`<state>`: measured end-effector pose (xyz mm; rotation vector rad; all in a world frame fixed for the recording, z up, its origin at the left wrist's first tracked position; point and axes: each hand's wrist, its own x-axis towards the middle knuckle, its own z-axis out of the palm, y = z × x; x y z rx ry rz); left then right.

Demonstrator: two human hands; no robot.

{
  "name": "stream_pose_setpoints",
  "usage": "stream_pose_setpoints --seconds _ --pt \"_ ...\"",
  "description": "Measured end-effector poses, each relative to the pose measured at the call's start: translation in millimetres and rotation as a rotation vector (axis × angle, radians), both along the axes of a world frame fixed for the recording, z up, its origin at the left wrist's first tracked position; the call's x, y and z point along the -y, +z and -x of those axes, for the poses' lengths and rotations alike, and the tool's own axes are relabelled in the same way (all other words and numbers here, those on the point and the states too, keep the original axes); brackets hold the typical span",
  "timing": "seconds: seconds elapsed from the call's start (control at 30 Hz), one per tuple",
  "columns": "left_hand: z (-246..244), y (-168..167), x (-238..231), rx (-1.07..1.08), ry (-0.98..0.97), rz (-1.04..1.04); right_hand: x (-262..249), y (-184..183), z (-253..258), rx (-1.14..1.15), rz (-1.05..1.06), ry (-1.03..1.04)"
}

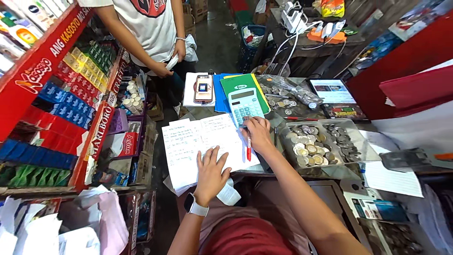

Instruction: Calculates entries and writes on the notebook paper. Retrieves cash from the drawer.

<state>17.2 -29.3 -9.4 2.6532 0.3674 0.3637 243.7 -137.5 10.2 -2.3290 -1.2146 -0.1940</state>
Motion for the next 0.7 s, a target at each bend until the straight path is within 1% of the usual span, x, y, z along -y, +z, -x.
stream_pose_setpoints --seconds 0.17,0.27,0.37,0.53,0.7 --pt "0.9 -1.0 -1.0 -0.001 0.004 -0.009 7.2 -1.0 -5.2 0.048 -0.121 -0.068" --pt "1.4 0.2 -1.6 -0.008 -0.003 -0.007 9.7 -4.8 -5.9 0.008 -0.086 -0.077" --pt "1.3 3.0 -0.6 -0.030 -0.006 0.010 13.3 -7.7 -6.6 -0.009 -0.106 -0.070" --pt "-1.5 4.7 0.7 -0.042 -0.006 0.026 16.1 -3.8 -7.0 -0.074 -0.099 -0.068" --pt "-1.3 3.3 0.6 -0.027 -0.003 0.019 10.5 2.8 -7.5 0.000 -0.052 -0.051"
